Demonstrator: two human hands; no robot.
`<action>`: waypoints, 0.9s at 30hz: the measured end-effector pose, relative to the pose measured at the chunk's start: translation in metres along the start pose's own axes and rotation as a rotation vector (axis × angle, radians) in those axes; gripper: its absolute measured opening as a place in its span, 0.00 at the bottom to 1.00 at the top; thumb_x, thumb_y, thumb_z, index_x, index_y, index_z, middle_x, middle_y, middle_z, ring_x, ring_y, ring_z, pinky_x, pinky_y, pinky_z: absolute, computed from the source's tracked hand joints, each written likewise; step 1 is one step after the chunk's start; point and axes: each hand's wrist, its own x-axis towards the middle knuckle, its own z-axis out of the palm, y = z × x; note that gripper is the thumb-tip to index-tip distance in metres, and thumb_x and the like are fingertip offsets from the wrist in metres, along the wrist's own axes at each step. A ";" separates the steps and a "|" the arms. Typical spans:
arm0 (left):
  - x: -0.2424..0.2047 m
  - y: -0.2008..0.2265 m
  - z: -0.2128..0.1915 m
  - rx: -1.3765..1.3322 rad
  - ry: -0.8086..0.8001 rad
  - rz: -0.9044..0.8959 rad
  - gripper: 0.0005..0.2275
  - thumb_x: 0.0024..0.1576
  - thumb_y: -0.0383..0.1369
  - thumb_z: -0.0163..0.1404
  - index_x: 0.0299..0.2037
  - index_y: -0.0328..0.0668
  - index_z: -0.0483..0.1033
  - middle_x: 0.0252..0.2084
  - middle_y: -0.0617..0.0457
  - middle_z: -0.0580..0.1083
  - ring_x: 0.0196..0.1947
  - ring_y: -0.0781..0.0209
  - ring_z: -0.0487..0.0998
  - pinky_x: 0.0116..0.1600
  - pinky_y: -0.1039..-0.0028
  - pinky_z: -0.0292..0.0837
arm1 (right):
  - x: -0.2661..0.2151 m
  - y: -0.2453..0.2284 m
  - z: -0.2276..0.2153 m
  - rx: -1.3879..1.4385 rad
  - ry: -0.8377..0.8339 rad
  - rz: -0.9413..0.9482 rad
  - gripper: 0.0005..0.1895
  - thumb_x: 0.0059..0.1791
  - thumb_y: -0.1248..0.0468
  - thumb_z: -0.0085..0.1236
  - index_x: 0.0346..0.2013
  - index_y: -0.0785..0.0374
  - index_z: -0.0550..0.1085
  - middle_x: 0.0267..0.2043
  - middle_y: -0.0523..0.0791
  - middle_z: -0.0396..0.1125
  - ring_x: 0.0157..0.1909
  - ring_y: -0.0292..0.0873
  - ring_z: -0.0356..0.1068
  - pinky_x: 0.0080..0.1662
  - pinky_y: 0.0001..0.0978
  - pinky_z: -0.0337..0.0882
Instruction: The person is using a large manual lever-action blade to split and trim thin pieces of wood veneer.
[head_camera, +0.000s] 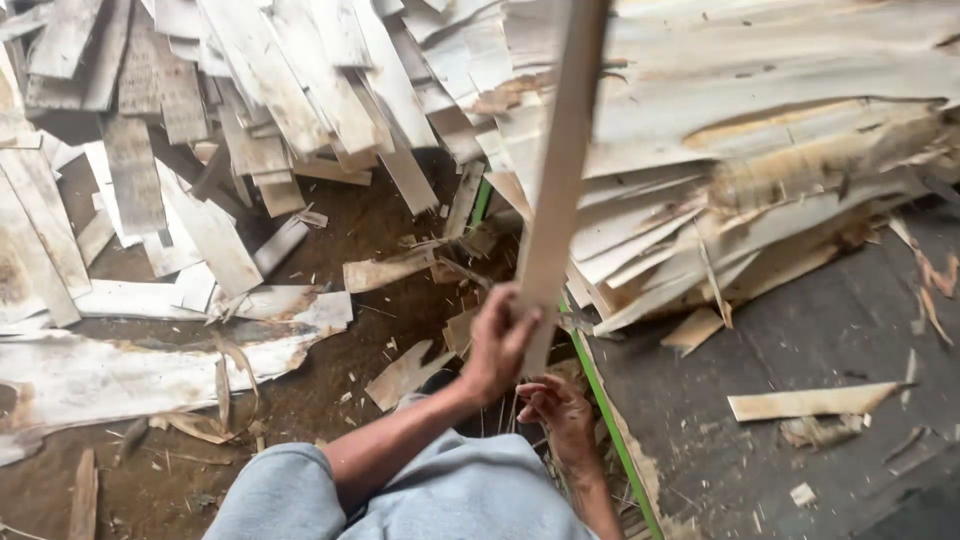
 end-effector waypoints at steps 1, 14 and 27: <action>0.023 0.008 -0.013 -0.003 0.099 -0.052 0.16 0.61 0.36 0.53 0.55 0.38 0.67 0.46 0.42 0.76 0.41 0.51 0.83 0.41 0.57 0.88 | 0.015 -0.006 0.009 0.030 -0.048 0.007 0.18 0.48 0.64 0.60 0.52 0.64 0.76 0.43 0.47 0.78 0.32 0.39 0.76 0.38 0.34 0.79; 0.111 -0.092 -0.060 0.343 0.114 -0.377 0.41 0.59 0.45 0.56 0.78 0.40 0.47 0.67 0.33 0.64 0.63 0.44 0.69 0.62 0.52 0.70 | 0.034 0.016 -0.028 0.104 0.233 0.152 0.24 0.50 0.60 0.61 0.59 0.67 0.70 0.46 0.47 0.75 0.37 0.36 0.73 0.43 0.29 0.77; -0.071 -0.178 0.158 0.552 -1.400 -0.259 0.25 0.58 0.34 0.55 0.66 0.37 0.67 0.62 0.40 0.75 0.61 0.50 0.75 0.62 0.66 0.71 | -0.175 0.099 -0.117 0.129 0.562 0.308 0.35 0.50 0.50 0.60 0.66 0.63 0.66 0.55 0.48 0.72 0.49 0.38 0.74 0.50 0.30 0.74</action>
